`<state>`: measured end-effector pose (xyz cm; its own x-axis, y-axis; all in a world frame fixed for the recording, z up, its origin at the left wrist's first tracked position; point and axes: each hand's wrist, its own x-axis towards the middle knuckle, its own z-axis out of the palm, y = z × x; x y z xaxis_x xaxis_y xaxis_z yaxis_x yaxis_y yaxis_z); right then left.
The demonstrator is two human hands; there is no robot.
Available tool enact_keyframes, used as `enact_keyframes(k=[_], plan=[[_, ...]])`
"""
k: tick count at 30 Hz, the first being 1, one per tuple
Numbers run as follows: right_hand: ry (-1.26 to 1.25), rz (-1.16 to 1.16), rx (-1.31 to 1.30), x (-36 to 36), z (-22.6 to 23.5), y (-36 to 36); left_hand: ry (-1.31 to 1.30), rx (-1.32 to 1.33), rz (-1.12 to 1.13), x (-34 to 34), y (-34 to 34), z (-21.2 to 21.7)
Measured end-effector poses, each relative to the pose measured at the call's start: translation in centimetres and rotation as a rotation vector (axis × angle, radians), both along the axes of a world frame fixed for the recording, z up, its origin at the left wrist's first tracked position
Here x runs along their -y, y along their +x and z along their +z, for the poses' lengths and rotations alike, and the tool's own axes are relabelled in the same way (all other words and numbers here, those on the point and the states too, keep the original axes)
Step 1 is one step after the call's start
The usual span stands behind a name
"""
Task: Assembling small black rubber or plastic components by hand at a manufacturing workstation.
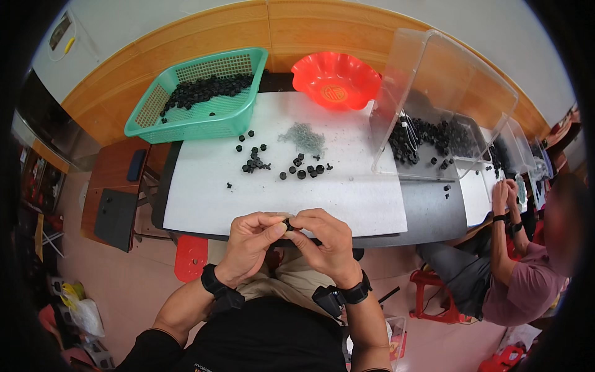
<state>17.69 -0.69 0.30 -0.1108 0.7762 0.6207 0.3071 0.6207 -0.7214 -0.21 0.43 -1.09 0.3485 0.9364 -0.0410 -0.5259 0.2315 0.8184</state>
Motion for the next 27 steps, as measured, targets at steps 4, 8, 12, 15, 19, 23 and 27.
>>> enact_keyframes(k=[4, 8, 12, 15, 19, 23, 27], plan=[[0.04, -0.047, 0.049, 0.16, -0.02, -0.05, 0.004, -0.002, -0.001, 0.11, 0.14, -0.06], [0.111, -0.091, 0.081, 0.3, -0.09, -0.16, 0.045, 0.011, -0.008, 0.14, 0.35, 0.24], [0.122, -0.099, 0.058, 0.41, -0.44, -0.26, 0.06, 0.01, -0.012, 0.09, 0.34, 0.33], [0.096, -0.093, -0.04, 0.48, -0.76, -0.31, 0.071, 0.018, -0.019, 0.09, 0.42, 0.33], [0.09, -0.083, -0.043, 0.62, -0.63, -0.2, 0.054, -0.016, 0.002, 0.08, 0.4, 0.39], [0.147, -0.076, -0.004, 0.46, -0.62, -0.09, 0.095, -0.023, -0.007, -0.05, 0.29, 0.45], [0.188, -0.079, 0.014, 0.24, -0.81, -0.12, 0.107, -0.019, -0.01, -0.09, 0.2, 0.45]])
